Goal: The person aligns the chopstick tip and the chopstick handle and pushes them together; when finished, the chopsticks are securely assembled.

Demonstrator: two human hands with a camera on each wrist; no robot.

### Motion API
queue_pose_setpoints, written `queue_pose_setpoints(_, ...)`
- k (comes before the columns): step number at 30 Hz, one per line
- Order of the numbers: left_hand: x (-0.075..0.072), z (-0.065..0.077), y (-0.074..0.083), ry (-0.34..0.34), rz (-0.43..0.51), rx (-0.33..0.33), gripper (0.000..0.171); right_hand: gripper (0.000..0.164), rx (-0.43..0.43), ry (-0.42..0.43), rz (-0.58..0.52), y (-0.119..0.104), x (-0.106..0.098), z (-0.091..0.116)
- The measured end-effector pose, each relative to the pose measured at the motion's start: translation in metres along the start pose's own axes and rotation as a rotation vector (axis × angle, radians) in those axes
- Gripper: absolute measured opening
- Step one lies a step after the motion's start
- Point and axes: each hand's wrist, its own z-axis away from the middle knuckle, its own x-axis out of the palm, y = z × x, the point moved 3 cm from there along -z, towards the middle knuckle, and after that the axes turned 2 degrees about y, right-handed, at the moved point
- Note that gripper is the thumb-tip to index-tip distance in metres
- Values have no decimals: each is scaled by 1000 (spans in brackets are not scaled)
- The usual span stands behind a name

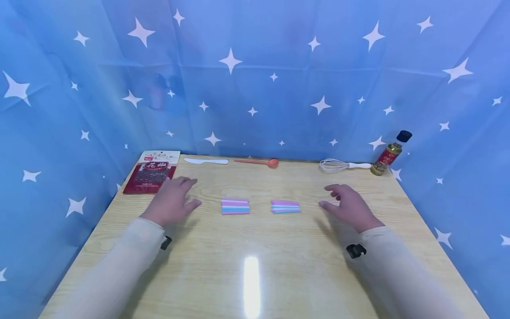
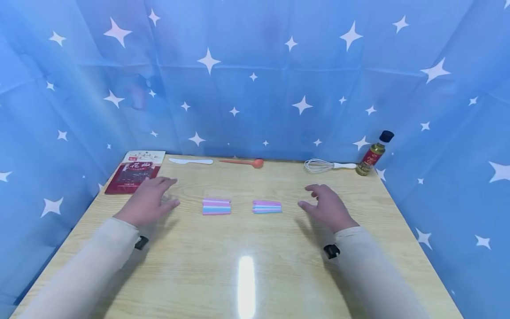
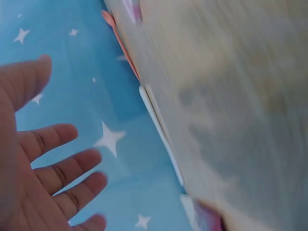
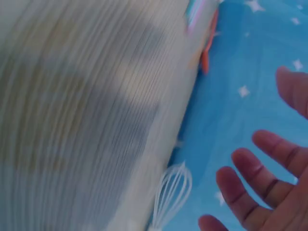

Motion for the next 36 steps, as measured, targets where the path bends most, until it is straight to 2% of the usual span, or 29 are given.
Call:
queue_pose_setpoints(7, 19, -4, 21, 67, 121, 57, 47, 48, -2, -29, -105, -27, 21, -10)
queue_pose_setpoints(15, 40, -14, 44, 24, 338, 25, 16, 27, 22, -91, -240, -45, 40, -19)
queue_pose_setpoints(24, 56, -27, 65, -18, 445, 24, 8, 9, 34, -164, -297, -55, 62, -37)
queue_pose_setpoints(32, 67, -28, 67, -57, 524, -17, 7, 7, 56, -213, -307, -52, 74, -38)
queue_pose_setpoints(36, 71, -27, 66, -74, 525, -28, 7, 7, 74, -225, -311, -47, 75, -37)
